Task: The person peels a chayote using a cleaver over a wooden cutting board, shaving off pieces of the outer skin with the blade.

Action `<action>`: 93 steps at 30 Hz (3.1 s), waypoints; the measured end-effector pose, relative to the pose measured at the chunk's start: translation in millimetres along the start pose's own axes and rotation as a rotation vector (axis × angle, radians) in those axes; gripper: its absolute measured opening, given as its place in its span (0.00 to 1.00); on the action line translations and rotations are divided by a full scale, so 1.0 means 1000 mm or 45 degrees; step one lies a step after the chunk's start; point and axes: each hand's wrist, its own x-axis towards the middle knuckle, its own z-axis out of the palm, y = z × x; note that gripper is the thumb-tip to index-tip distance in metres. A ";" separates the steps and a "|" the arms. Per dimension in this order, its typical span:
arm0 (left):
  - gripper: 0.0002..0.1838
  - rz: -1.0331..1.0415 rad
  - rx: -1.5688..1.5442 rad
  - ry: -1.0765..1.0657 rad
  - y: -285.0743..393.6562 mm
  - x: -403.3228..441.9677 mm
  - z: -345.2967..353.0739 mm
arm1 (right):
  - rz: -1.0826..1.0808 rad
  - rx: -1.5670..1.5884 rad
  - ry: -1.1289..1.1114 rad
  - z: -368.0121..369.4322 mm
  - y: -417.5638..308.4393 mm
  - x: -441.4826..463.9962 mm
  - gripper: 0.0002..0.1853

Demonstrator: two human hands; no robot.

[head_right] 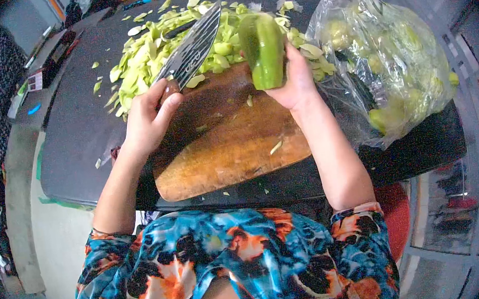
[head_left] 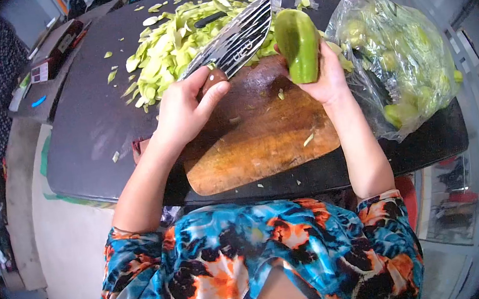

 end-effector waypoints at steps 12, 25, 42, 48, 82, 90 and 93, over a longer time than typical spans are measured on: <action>0.21 0.084 -0.149 -0.029 0.002 -0.008 0.000 | -0.161 -0.441 -0.263 0.018 0.025 -0.022 0.36; 0.20 0.390 0.061 -0.117 0.015 -0.016 0.012 | 0.089 0.106 -0.501 0.006 0.027 -0.009 0.20; 0.21 0.498 0.101 -0.218 0.042 -0.022 0.000 | -0.874 -1.692 -0.049 0.028 0.037 -0.012 0.31; 0.22 0.497 0.094 -0.225 0.043 -0.023 -0.003 | -0.872 -1.763 -0.003 0.027 0.037 -0.013 0.31; 0.22 -0.496 0.033 0.168 -0.049 0.003 -0.031 | -1.026 -1.514 0.414 0.040 -0.006 -0.039 0.31; 0.20 -0.185 0.424 0.064 -0.014 0.013 -0.002 | -1.451 -1.694 0.176 0.017 -0.004 -0.018 0.43; 0.18 -0.004 0.530 0.145 -0.027 0.019 0.005 | -1.475 -1.784 0.161 0.018 0.002 -0.018 0.45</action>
